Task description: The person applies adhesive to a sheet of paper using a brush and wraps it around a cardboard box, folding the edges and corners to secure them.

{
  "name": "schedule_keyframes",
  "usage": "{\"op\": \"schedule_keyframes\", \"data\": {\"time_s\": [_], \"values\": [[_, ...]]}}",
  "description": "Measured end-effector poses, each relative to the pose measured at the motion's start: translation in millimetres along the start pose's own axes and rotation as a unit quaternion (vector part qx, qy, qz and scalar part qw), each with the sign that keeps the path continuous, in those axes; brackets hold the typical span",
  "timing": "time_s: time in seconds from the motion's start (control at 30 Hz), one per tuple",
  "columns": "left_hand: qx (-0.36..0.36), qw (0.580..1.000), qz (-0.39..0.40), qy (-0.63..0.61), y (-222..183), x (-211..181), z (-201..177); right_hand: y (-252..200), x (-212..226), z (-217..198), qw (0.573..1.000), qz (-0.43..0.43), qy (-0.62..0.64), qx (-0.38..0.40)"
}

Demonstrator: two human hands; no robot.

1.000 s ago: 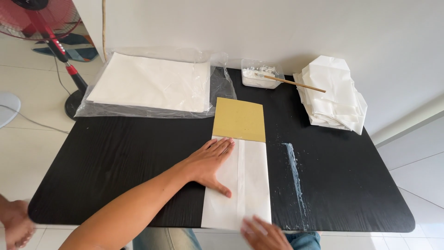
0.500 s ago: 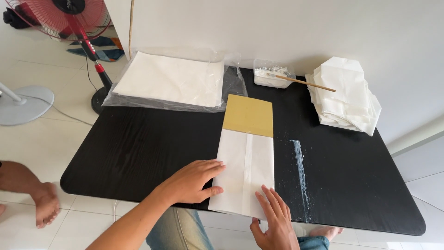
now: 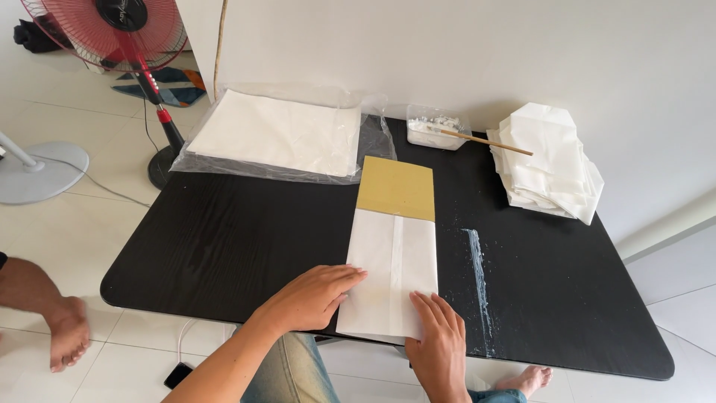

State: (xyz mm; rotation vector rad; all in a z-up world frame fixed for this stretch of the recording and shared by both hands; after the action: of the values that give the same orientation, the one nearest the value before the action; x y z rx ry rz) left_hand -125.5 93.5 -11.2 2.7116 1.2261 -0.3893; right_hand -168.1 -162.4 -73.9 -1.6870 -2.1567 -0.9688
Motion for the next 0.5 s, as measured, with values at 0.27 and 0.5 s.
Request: {"op": "schedule_keyframes", "data": {"time_s": [0.27, 0.5], "values": [[-0.008, 0.999, 0.0, -0.04, 20.9, 2.3, -12.3, 45.3, 19.4, -21.4, 0.998, 0.037, 0.022, 0.045], [0.025, 0.994, -0.084, -0.067, 52.8, -1.9, -16.5, 95.3, 54.4, -44.3, 0.955, 0.253, 0.013, 0.154]]}}
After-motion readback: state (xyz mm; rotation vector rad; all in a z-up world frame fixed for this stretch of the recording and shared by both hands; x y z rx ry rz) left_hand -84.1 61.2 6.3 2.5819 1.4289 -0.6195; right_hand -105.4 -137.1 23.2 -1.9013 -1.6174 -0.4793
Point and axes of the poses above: each hand's wrist, its own y-axis towards the middle knuckle, its own z-axis out of the palm, x = y × z, the point moved 3 cm from there along y, towards the middle knuckle, and after that the axes turned 15 degrees about y, right-handed, at the moved point
